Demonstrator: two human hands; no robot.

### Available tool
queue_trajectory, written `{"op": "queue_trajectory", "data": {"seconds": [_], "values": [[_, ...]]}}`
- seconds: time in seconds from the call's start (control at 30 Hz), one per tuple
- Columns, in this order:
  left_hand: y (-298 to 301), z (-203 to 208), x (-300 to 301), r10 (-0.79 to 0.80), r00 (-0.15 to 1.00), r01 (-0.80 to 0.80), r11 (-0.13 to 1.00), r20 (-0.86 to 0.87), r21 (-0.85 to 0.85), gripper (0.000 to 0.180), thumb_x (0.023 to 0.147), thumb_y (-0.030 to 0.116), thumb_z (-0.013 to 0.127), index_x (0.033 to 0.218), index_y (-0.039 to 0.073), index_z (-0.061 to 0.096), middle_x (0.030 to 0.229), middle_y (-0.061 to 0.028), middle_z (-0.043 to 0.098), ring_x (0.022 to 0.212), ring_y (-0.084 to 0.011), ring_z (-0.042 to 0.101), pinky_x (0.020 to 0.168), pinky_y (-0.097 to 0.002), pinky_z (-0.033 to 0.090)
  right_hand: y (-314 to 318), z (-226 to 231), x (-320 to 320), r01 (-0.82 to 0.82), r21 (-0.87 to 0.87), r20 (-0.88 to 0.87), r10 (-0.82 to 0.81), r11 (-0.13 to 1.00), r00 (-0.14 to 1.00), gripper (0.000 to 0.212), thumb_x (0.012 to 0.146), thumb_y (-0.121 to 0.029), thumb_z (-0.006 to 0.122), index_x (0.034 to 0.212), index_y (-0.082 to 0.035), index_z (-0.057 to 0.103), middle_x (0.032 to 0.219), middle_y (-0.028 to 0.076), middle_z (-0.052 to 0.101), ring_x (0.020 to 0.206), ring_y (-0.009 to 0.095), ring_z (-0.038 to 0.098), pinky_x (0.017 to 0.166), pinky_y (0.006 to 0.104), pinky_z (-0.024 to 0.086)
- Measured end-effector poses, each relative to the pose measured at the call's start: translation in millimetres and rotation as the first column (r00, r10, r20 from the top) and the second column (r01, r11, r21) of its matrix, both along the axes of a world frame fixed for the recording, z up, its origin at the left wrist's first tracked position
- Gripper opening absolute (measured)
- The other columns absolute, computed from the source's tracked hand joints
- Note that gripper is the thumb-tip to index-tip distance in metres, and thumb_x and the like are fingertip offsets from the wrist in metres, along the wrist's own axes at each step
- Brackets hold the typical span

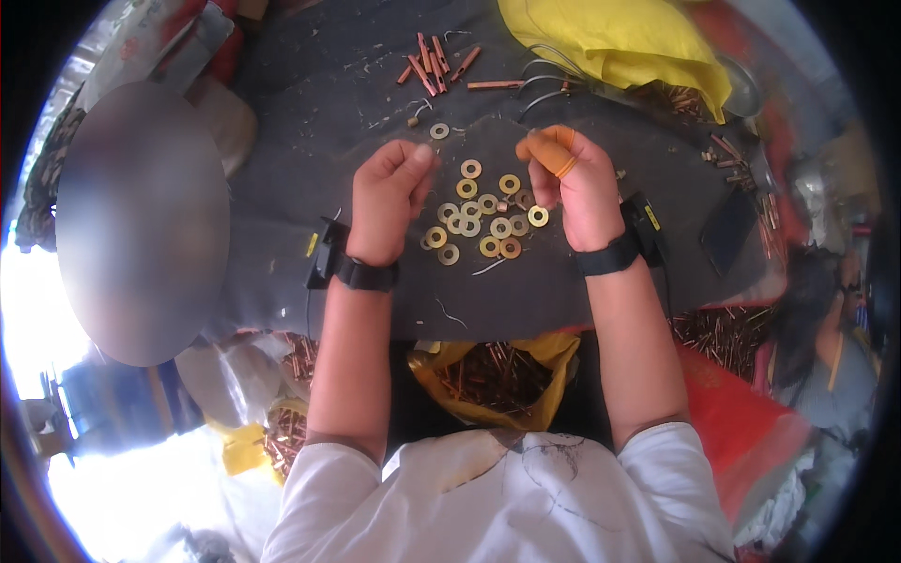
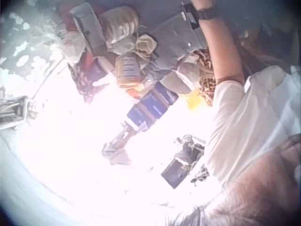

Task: Manually assembling metal rods with washers and nuts.

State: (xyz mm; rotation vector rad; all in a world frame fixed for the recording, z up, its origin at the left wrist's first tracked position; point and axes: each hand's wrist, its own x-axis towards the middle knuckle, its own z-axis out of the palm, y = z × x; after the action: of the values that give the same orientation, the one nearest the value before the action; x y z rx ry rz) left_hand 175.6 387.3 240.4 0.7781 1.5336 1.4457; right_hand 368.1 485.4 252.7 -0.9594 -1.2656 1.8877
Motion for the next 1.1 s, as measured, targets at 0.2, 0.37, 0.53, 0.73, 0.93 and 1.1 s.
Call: {"op": "queue_trajectory", "data": {"seconds": [0.2,0.37,0.53,0.73,0.93,1.1], "values": [[2.9,6.1,9.3,0.023,1.000,-0.024,0.998,-0.021,-0.053,0.026,0.094,0.027,0.057,0.082,0.005,0.062,0.059,0.0017,0.053,0.046,-0.0058,0.042,0.043,-0.0200,0.031,-4.5,-0.2,-5.5,-0.046,0.064,0.078,0.041,0.997,0.996,0.026,0.091,-0.031,0.062,0.088,-0.005,0.065,0.070,0.001,0.063,0.056,0.008,0.057,0.051,0.0184,0.042],[-2.4,7.1,8.0,-0.025,0.999,0.023,0.999,-0.031,-0.036,0.024,0.094,0.026,0.058,0.087,0.004,0.064,0.064,-0.0009,0.059,0.053,-0.0076,0.051,0.050,-0.0213,0.039,-4.5,-0.7,-4.9,0.005,0.029,-0.031,-0.004,1.000,1.000,0.023,0.090,-0.029,0.063,0.087,-0.006,0.065,0.083,0.004,0.068,0.067,0.010,0.063,0.061,0.0215,0.048],[-17.5,-7.0,-1.3,-0.070,0.998,0.069,0.991,-0.002,-0.112,0.017,0.093,0.019,0.058,0.098,0.005,0.065,0.079,-0.0038,0.067,0.066,-0.0105,0.061,0.058,-0.0219,0.045,-10.0,-10.6,-12.2,-0.062,0.178,0.202,0.025,0.982,0.979,0.036,0.087,-0.041,0.064,0.081,-0.006,0.068,0.073,0.005,0.067,0.064,0.016,0.063,0.055,0.0282,0.045],[-79.9,18.3,51.9,-0.105,0.990,0.105,0.994,-0.089,0.000,0.020,0.093,0.015,0.058,0.102,-0.002,0.064,0.086,-0.0095,0.068,0.073,-0.0133,0.064,0.064,-0.0236,0.049,-0.5,-9.1,6.8,-0.362,0.743,0.595,-0.307,0.563,0.743,0.023,0.080,-0.033,0.069,0.084,-0.010,0.070,0.073,0.010,0.066,0.066,0.027,0.064,0.059,0.0364,0.047],[-164.9,-47.1,96.0,-0.449,0.893,0.424,0.839,0.005,-0.341,0.022,0.088,0.006,0.063,0.106,-0.004,0.064,0.091,-0.0100,0.069,0.083,-0.0154,0.066,0.074,-0.0264,0.052,-1.7,-14.6,9.0,-0.311,0.866,0.462,-0.388,0.392,0.798,0.031,0.081,-0.035,0.070,0.076,-0.004,0.069,0.073,0.015,0.067,0.061,0.030,0.063,0.056,0.0409,0.048],[-184.4,-127.3,138.8,-0.578,0.716,0.393,0.797,-0.390,-0.460,0.025,0.086,0.007,0.061,0.109,-0.002,0.062,0.093,-0.0119,0.069,0.080,-0.0240,0.068,0.074,-0.0287,0.053,-16.4,18.3,19.6,-0.441,0.611,0.712,-0.213,0.658,0.670,0.031,0.081,-0.036,0.068,0.080,-0.005,0.071,0.083,0.014,0.069,0.078,0.030,0.065,0.067,0.0416,0.050]]}}
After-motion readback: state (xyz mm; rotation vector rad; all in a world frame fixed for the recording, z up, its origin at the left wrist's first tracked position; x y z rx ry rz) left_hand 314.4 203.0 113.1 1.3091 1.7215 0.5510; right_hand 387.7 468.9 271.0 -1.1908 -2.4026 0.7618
